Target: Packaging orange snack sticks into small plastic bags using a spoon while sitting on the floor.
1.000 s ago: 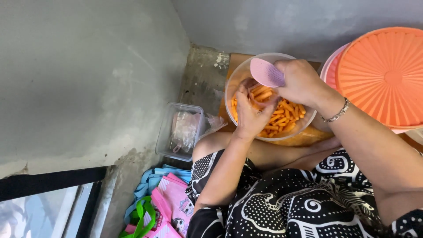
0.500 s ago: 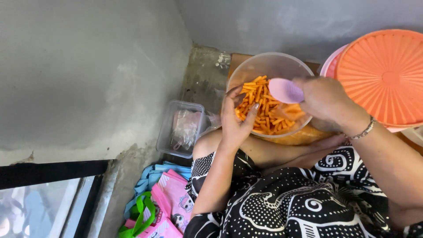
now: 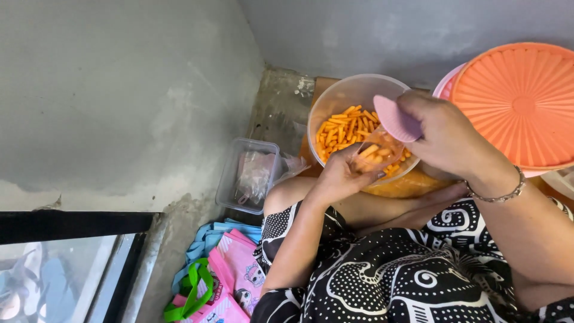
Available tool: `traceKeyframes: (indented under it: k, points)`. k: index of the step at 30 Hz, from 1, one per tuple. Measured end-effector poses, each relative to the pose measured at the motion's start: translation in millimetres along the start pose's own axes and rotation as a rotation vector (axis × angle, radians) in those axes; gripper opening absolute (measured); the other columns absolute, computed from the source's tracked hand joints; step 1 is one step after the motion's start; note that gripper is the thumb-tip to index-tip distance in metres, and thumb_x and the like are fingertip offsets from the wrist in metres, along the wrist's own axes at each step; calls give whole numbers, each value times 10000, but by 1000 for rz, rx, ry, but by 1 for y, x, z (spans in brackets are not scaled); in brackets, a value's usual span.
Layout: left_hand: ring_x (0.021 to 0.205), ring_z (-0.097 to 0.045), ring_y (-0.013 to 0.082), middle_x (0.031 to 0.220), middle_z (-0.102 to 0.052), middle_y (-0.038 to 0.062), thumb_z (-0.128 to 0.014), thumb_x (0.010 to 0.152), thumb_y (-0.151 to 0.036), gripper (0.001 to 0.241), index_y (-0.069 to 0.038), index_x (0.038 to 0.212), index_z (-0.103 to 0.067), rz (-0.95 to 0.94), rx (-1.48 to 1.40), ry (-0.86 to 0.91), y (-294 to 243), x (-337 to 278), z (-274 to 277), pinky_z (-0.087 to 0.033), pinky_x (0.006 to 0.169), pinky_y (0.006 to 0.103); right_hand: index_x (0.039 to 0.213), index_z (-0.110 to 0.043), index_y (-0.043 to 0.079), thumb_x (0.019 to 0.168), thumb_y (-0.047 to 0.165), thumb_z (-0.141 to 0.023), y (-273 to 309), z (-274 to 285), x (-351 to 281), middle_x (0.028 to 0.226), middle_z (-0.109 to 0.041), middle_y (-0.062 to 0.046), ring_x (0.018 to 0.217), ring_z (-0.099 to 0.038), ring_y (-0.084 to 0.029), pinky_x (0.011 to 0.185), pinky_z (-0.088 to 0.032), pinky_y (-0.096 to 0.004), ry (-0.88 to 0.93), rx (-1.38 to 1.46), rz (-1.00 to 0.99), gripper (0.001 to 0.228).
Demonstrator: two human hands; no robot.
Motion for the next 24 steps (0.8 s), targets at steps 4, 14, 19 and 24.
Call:
traceKeyframes:
  k: [4, 14, 19, 24]
  points:
    - [845, -582, 112, 932, -622, 41, -623, 697, -85, 292, -47, 979, -555, 22, 209, -153, 0, -1, 14, -471, 752, 220, 861, -514, -36, 717, 102, -579, 16, 18, -18, 899, -524, -134, 776, -523, -280, 625, -394, -351, -209, -52, 129, 210]
    - [930, -564, 116, 1015, -593, 47, -654, 740, -79, 353, -45, 1070, -533, -140, -33, 27, 9, -4, 7, -458, 855, 247, 792, -595, 98, 603, 10, -564, 19, 2, -28, 817, -624, 14, 677, -602, -179, 522, -472, -335, -41, -190, 135, 211]
    - [936, -557, 120, 1017, -581, 47, -612, 781, -34, 316, -23, 1083, -521, -34, -221, 108, 31, -4, 6, -478, 871, 276, 868, -608, 100, 571, -13, -538, 13, 4, -30, 923, -637, -13, 814, -610, -191, 639, -460, -325, -46, -117, 107, 325]
    - [940, -532, 115, 1055, -534, 28, -716, 655, -61, 540, -47, 1126, -451, -87, -229, -16, 31, -3, 16, -458, 836, 253, 892, -611, 101, 672, -6, -524, 8, 7, -34, 785, -655, -36, 630, -610, -205, 513, -433, -336, -110, -70, 13, 260]
Point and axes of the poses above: each hand's wrist, its own x-axis towards the middle knuckle, its own z-axis out of the back of the hand, y = z × x, the point moved 7 cm from there along x, towards the middle knuckle
